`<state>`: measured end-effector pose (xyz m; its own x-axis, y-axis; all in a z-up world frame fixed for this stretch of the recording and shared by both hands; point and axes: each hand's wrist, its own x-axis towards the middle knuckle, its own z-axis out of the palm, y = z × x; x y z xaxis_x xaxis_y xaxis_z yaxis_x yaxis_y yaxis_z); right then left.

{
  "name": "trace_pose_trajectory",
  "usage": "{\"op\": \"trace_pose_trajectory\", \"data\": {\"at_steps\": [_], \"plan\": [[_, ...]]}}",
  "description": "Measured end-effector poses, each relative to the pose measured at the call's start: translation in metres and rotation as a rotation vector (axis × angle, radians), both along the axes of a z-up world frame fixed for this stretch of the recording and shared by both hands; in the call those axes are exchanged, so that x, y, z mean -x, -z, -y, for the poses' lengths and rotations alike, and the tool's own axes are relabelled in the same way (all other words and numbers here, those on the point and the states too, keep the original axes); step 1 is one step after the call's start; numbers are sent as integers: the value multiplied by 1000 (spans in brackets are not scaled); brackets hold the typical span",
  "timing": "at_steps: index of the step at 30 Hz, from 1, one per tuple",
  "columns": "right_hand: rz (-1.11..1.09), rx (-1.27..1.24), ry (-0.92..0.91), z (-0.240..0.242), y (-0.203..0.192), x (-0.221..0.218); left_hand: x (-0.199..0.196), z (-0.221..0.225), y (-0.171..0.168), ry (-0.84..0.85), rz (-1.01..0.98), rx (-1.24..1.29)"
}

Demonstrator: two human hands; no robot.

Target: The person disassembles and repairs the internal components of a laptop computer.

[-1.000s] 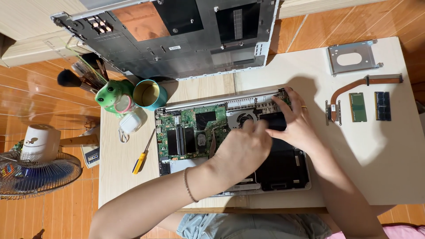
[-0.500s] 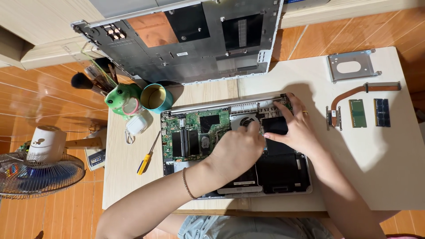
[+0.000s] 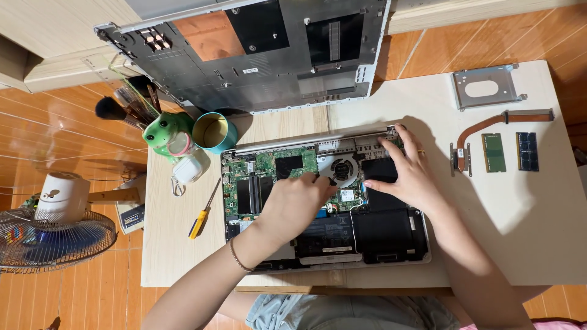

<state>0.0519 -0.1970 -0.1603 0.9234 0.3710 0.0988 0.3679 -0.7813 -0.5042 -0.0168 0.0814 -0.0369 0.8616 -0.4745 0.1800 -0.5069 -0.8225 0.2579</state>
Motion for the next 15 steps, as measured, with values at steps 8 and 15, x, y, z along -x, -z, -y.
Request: {"op": "trace_pose_trajectory", "data": {"at_steps": [8, 15], "plan": [[-34, -17, -4, 1, -2, 0, 10, -11, 8, -136, -52, 232], [2, -22, -14, 3, 2, -2, 27, -36, 8, -242, -160, 562]]}}
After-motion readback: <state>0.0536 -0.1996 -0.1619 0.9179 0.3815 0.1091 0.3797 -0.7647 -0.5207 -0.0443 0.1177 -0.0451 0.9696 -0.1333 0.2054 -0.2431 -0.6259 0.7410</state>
